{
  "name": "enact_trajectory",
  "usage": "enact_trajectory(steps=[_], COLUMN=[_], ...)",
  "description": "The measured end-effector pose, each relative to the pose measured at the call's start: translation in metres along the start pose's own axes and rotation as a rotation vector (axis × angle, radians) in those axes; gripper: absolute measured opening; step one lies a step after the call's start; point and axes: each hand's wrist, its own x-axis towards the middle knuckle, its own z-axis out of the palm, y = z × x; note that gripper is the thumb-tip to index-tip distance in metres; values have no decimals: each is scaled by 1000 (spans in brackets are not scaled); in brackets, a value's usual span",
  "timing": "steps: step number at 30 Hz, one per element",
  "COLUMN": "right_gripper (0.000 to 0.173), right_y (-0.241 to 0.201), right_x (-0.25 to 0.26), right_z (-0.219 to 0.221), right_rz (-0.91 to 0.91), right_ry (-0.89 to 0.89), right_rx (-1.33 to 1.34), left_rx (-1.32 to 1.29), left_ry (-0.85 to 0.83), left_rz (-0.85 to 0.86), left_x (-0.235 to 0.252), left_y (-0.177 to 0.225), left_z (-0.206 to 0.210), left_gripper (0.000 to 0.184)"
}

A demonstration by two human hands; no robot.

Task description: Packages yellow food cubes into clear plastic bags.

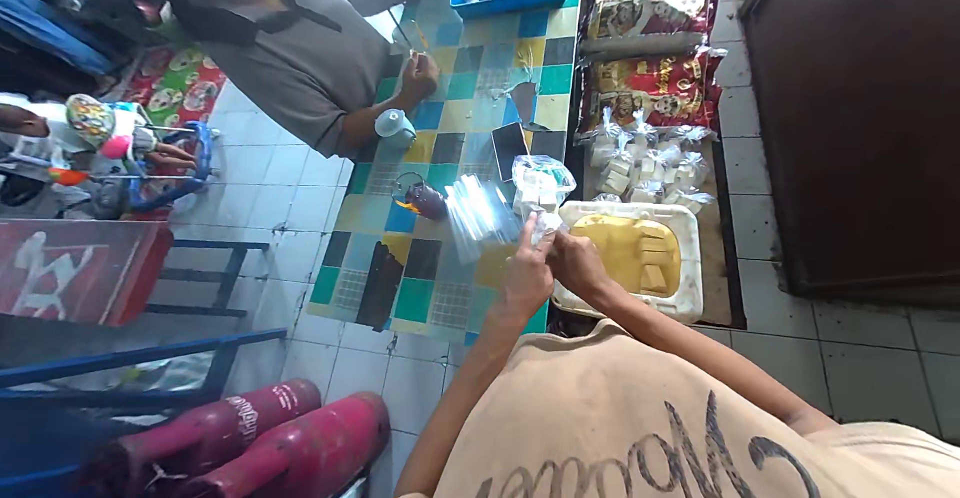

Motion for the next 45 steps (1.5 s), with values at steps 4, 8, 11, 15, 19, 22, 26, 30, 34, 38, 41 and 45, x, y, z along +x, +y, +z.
enact_trajectory(steps=[4, 8, 11, 15, 19, 22, 26, 30, 34, 38, 41, 45], right_gripper=[14, 11, 16, 17, 16, 18, 19, 19, 19, 16, 25, 30], right_y=[1, 3, 3, 1, -12, -14, -12, -9, -15, -20, -22, -23], right_x=[3, 3, 2, -4, -8, -9, -14, -16, -12, -12, -9, -3], right_z=[5, 5, 1, -3, -4, -8, -12, -9, -13, -14, -12, -11], right_rz=[62, 189, 201, 176, 208, 242, 210, 78, -57, -12, 1, -65], right_ry=[227, 229, 144, 11, -39, -44, -113, -181, -188, -292, -350, -399], right_rx=[257, 765, 936, 1030, 1100, 1061, 943, 828, 509, 403, 419, 347], left_rx=[-161, -509, -551, -382, -621, -915, -1017, -1330, -1583, -1661, -1744, -1866], left_ry=[372, 388, 444, 672, 490, 292, 241, 201, 219, 187, 179, 195], left_rz=[292, 385, 389, 187, 58, -135, -133, -175, -204, -255, -267, -274], left_x=[-15, -42, -52, -35, -31, -41, -44, -37, -35, -36, -36, -34], left_y=[-13, -20, -25, -38, -46, -48, -60, -54, -48, -42, -38, -39], left_z=[20, 50, 46, 0, -8, 3, 8, 4, 12, 24, 29, 36], left_gripper=[37, 14, 20, 33, 19, 18, 46, 21, 24, 33, 46, 54])
